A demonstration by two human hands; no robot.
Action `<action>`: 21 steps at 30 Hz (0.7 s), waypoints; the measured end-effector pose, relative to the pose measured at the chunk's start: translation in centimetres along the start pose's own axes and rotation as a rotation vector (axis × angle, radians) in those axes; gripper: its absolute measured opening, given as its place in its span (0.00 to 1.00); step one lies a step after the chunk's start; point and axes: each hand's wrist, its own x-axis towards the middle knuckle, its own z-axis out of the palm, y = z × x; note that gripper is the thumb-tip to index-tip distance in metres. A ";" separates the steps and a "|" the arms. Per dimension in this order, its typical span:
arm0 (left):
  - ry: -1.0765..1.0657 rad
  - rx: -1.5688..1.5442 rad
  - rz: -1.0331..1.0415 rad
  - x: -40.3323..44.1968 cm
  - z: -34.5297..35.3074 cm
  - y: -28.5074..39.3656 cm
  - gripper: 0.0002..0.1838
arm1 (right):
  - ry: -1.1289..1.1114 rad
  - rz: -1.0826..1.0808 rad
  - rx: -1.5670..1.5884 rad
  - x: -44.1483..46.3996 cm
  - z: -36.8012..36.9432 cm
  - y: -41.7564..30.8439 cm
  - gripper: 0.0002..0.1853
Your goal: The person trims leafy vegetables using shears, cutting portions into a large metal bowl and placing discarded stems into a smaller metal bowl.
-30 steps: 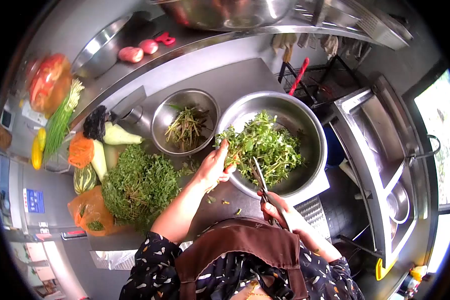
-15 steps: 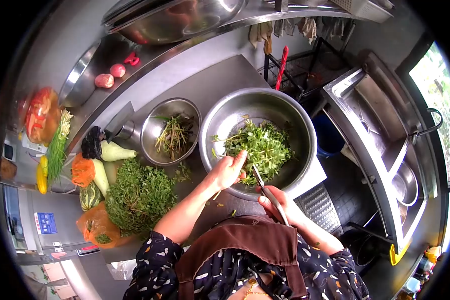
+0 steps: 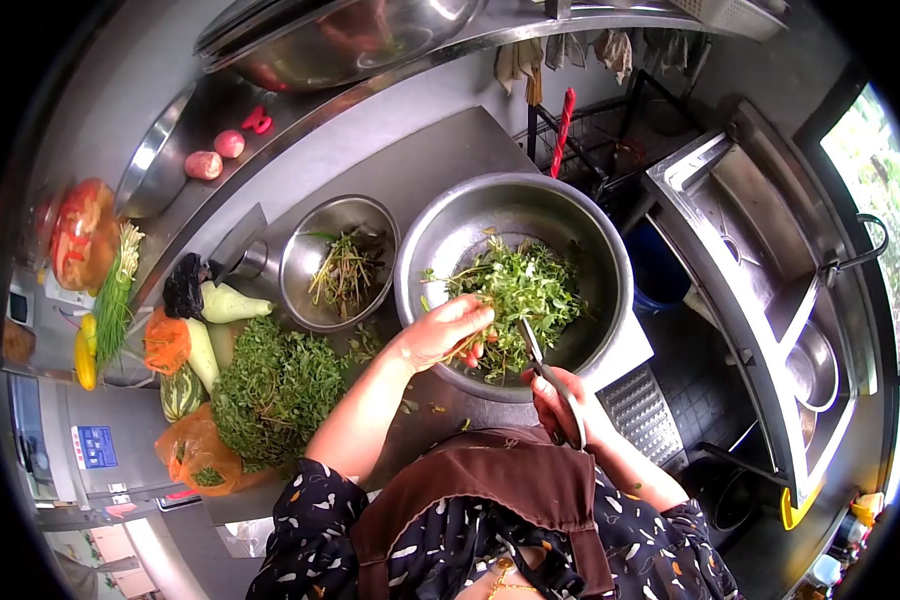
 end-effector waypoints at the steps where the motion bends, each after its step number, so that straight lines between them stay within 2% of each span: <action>1: 0.013 0.034 0.043 -0.3 0.0 0.2 0.26 | 0.026 0.001 0.009 -0.1 0.0 -0.4 0.24; 3: -0.027 0.135 0.150 -0.3 -0.5 0.0 0.28 | 0.052 0.003 0.021 0.1 -0.1 -0.6 0.23; 7: -0.063 0.151 0.153 0.2 -1.6 -0.1 0.28 | 0.091 -0.020 0.049 0.4 -0.2 -0.9 0.22; 10: 0.059 0.137 0.056 0.4 -2.0 0.1 0.28 | 0.144 -0.074 0.053 0.5 0.0 -1.3 0.22; 15: 0.159 -0.021 0.122 0.5 -2.7 -1.1 0.25 | 0.224 -0.169 0.173 1.0 -1.0 -0.6 0.22; 17: 0.213 -0.061 0.155 0.9 -3.2 -1.7 0.23 | 0.195 -0.124 0.114 0.7 -1.5 -1.1 0.26; 19: 0.248 -0.234 0.187 1.2 -3.2 -1.7 0.18 | 0.070 0.061 0.455 1.0 -1.4 -0.9 0.32; 20: 0.250 -0.262 0.170 1.4 -3.4 -1.5 0.15 | -0.071 0.092 0.469 1.0 -1.5 -0.9 0.38; 21: 0.250 -0.261 0.170 1.6 -3.4 -1.3 0.15 | -0.071 0.091 0.469 0.9 -1.4 -0.9 0.38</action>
